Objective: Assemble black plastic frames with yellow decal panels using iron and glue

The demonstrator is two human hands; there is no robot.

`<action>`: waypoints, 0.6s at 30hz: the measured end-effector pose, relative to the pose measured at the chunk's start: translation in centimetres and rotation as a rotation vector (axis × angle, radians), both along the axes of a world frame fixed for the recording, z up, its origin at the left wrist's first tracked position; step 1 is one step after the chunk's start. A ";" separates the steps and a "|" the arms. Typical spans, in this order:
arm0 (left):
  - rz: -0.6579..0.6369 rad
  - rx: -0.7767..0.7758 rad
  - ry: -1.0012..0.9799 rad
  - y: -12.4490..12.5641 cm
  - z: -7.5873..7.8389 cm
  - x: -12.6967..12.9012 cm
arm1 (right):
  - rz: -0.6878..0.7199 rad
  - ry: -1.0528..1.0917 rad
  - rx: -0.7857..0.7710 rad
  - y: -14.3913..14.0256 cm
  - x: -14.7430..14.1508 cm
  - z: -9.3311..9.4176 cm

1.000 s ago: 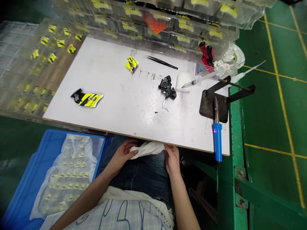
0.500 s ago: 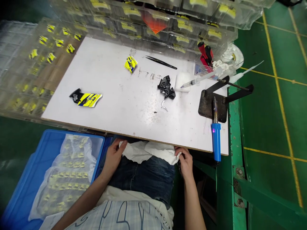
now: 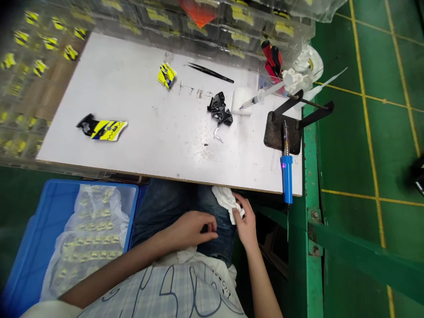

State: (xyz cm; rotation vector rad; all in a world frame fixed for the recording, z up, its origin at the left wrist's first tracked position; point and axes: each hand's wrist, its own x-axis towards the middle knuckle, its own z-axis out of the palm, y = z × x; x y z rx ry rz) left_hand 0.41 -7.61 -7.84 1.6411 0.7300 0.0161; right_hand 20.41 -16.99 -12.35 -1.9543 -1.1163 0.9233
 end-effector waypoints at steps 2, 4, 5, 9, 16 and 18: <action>-0.195 0.044 0.043 -1.0 -0.2 1.8 | 0.086 0.055 -0.033 -2.5 -0.1 1.4; -0.342 0.103 0.070 -1.8 -0.5 2.9 | 0.166 0.100 -0.056 -5.1 -0.8 3.0; -0.400 0.133 0.079 -2.0 -0.7 3.2 | 0.196 0.112 -0.062 -6.2 -1.2 3.8; -0.535 0.246 0.109 -2.4 -0.6 3.1 | 0.324 0.133 -0.076 -9.9 -2.9 6.0; -0.484 0.375 0.080 -3.6 0.4 2.7 | 0.471 -0.118 -0.162 -11.8 -3.9 4.6; -0.475 0.379 0.048 -3.9 0.5 2.9 | 0.478 -0.190 -0.174 -11.1 -4.1 3.4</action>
